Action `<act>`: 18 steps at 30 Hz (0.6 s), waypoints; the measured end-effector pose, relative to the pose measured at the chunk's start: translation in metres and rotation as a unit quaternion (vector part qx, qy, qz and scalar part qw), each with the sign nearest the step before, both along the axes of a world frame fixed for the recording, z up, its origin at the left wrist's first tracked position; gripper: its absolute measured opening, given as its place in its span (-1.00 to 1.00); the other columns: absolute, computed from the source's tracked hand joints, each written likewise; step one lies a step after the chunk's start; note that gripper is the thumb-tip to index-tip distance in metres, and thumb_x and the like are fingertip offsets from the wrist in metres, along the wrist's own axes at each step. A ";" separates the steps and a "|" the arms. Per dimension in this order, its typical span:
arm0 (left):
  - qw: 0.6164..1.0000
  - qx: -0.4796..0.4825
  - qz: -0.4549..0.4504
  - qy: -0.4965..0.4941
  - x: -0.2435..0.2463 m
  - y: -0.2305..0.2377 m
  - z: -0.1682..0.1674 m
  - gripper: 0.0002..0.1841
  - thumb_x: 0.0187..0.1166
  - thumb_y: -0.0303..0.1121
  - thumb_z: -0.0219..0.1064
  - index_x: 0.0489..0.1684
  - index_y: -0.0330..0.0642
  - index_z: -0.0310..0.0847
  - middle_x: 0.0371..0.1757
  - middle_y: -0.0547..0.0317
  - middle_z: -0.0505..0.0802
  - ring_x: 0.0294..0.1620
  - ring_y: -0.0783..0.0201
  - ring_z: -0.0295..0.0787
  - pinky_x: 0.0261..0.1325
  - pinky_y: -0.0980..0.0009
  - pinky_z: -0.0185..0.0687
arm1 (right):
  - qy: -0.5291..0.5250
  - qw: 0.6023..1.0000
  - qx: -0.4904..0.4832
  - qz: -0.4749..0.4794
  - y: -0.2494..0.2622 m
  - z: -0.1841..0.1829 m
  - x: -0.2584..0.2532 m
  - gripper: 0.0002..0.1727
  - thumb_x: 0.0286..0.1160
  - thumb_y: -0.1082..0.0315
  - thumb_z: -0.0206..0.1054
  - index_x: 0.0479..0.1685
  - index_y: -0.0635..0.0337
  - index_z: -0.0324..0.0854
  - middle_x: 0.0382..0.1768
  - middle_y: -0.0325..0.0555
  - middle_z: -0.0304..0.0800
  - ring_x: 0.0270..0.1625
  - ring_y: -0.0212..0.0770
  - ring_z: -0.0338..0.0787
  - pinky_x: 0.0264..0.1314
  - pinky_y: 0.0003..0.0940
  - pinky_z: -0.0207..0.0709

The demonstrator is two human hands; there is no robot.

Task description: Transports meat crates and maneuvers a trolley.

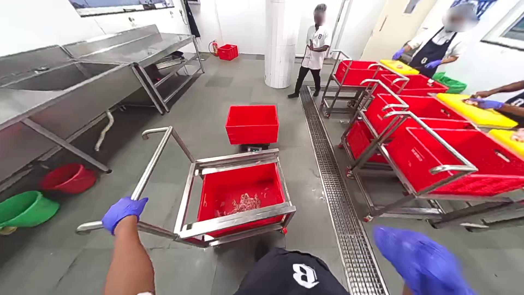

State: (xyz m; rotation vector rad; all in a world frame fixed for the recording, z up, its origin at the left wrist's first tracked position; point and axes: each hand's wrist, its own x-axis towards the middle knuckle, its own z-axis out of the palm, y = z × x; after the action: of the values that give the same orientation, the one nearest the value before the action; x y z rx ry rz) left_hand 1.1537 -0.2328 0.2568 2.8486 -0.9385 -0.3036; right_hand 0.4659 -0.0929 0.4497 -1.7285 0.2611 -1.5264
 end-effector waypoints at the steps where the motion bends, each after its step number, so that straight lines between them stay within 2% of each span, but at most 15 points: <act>1: 1.000 -0.002 0.009 0.001 0.006 -0.002 -0.001 -0.43 0.46 0.08 0.48 0.07 -0.33 0.77 0.12 -0.44 0.84 0.27 -0.40 0.76 0.22 -0.46 0.55 | -0.018 0.998 0.063 0.007 -0.027 -0.035 0.005 -0.67 0.65 -0.10 0.21 -0.19 -0.13 0.75 -0.43 -0.50 0.70 -0.29 -0.53 0.68 -0.11 -0.54 0.53; 2: 1.000 -0.004 0.015 0.002 0.011 -0.003 -0.001 -0.44 0.46 0.08 0.50 0.06 -0.33 0.76 0.11 -0.44 0.84 0.26 -0.41 0.76 0.21 -0.47 0.55 | -0.048 0.990 0.132 0.000 -0.045 -0.068 0.011 -0.72 0.64 -0.06 0.26 -0.17 -0.18 0.81 -0.39 -0.52 0.76 -0.26 -0.55 0.71 -0.08 -0.57 0.57; 4: 1.000 -0.008 0.019 0.001 0.021 -0.005 -0.001 -0.45 0.45 0.07 0.51 0.07 -0.31 0.77 0.10 -0.44 0.84 0.25 -0.42 0.76 0.21 -0.48 0.54 | -0.088 0.966 0.242 -0.037 -0.059 -0.122 0.025 -0.78 0.61 0.00 0.33 -0.30 -0.21 0.82 -0.45 -0.53 0.75 -0.33 -0.56 0.70 -0.16 -0.60 0.58; 7: 1.000 -0.008 0.023 -0.005 0.031 -0.006 -0.001 -0.45 0.45 0.08 0.50 0.06 -0.29 0.77 0.09 -0.43 0.85 0.24 -0.42 0.77 0.20 -0.47 0.55 | -0.088 0.947 0.301 -0.071 -0.067 -0.168 0.036 -0.71 0.58 -0.02 0.34 -0.51 -0.23 0.72 -0.58 -0.56 0.62 -0.45 -0.57 0.61 -0.28 -0.62 0.50; 11: 0.999 -0.004 0.038 -0.011 0.036 -0.007 0.001 -0.48 0.46 0.05 0.50 0.05 -0.29 0.77 0.08 -0.44 0.85 0.22 -0.43 0.77 0.17 -0.48 0.56 | -0.050 0.943 0.314 -0.095 -0.085 -0.181 0.038 -0.64 0.58 -0.03 0.33 -0.65 -0.25 0.63 -0.66 -0.59 0.53 -0.52 -0.61 0.54 -0.35 -0.63 0.44; 18: 0.997 0.002 0.073 -0.008 0.031 -0.005 0.005 -0.49 0.47 0.02 0.51 0.08 -0.29 0.76 0.11 -0.43 0.84 0.24 -0.41 0.77 0.20 -0.46 0.57 | -0.017 0.942 0.322 -0.097 -0.129 -0.181 0.031 -0.64 0.56 0.00 0.35 -0.68 -0.26 0.62 -0.67 -0.61 0.53 -0.53 -0.64 0.53 -0.36 -0.68 0.42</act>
State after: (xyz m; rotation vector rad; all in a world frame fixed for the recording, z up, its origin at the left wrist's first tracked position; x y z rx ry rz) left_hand 1.1843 -0.2378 0.2620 2.9065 -0.7272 -0.2682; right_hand 0.4968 -0.2215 0.2689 -1.1764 0.8334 -1.3907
